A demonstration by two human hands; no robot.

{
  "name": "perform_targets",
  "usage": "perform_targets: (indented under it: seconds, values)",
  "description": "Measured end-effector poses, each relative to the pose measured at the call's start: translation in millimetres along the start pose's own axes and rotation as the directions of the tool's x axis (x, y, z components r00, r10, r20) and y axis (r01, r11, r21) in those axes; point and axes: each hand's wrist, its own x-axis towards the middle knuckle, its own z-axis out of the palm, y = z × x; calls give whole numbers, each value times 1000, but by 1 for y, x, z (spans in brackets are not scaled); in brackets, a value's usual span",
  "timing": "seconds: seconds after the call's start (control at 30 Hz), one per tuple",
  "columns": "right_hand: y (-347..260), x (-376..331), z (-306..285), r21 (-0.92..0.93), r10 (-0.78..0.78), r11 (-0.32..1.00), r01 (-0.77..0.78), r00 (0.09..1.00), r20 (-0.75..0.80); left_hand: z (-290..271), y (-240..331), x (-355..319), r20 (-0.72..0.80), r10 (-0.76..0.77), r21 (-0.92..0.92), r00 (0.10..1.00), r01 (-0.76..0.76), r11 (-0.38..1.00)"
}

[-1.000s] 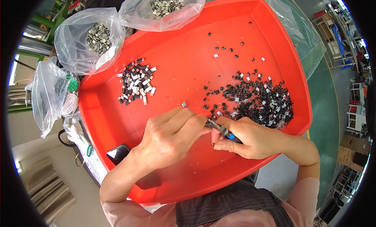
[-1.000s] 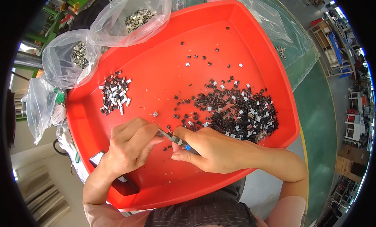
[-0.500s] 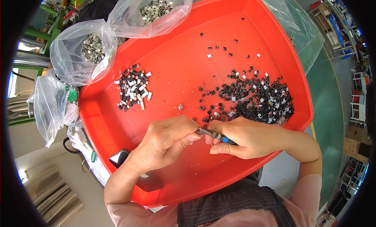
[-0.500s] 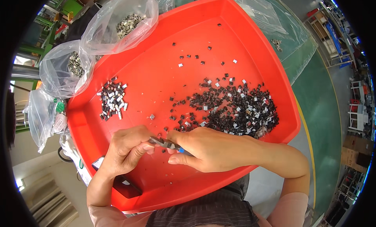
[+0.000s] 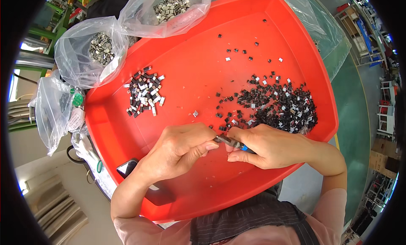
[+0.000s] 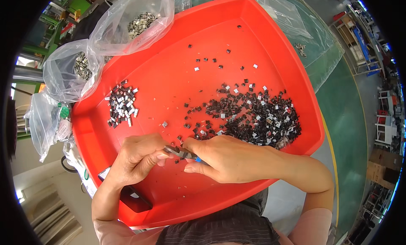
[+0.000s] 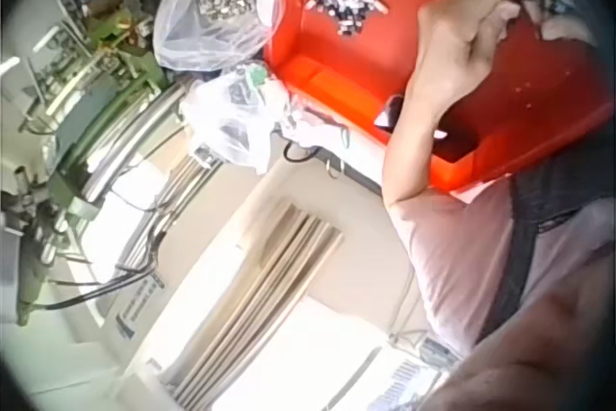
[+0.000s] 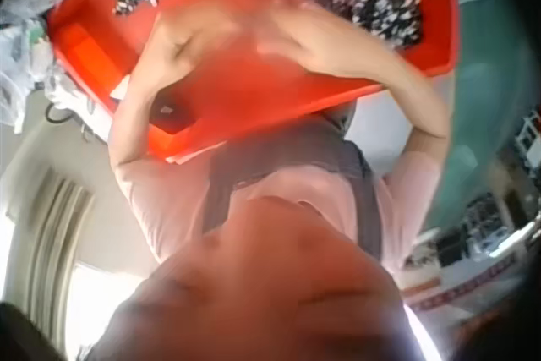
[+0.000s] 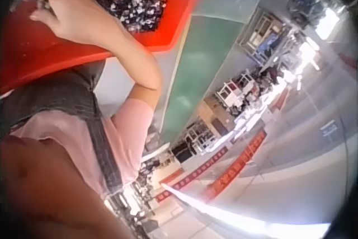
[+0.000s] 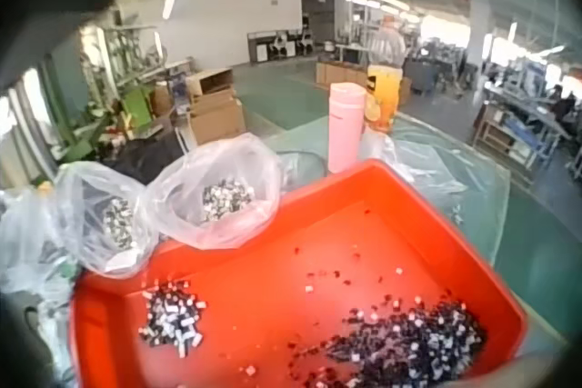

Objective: The person picks up small components, trims excess material off them using wire cutters over a tray, and sorts the trimmed parts into a pile.

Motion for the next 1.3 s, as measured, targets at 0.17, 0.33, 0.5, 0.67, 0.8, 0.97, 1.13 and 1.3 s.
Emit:
perform_targets:
  seconds: [0.17, 0.33, 0.5, 0.67, 0.8, 0.97, 1.13, 1.3]
  values:
    - [1, -2, 4, 36, -49, 998, 51, 998, -38, 1, 0, -2, 12, -18, -36, 1000, 18, 999]
    - [3, -3, 7, 112, -100, 988, 104, 994, -38, 2, 9, -3, -50, 27, 88, 998, -22, 996]
    - [3, -6, 11, 234, -170, 955, 180, 983, -61, 12, 16, -4, -109, 345, 626, 932, -206, 752]
    - [-5, -6, 7, 256, -145, 954, 154, 988, -55, 28, 21, -7, -55, 410, 695, 911, -260, 670]
    - [5, -5, 10, 185, -231, 946, 265, 955, -187, 13, 13, -2, -143, 333, 590, 932, -190, 784]
    - [-1, -3, 3, -193, -141, 976, 103, 971, -195, 9, 7, -2, -181, 272, 560, 945, -128, 818]
    - [6, -3, 6, -383, -223, 919, 98, 928, -298, 7, 3, 0, -144, 358, 671, 923, -175, 720]
    - [11, -1, 7, -434, -300, 891, 134, 891, -342, 7, 7, -5, -217, 217, 424, 952, -108, 899]
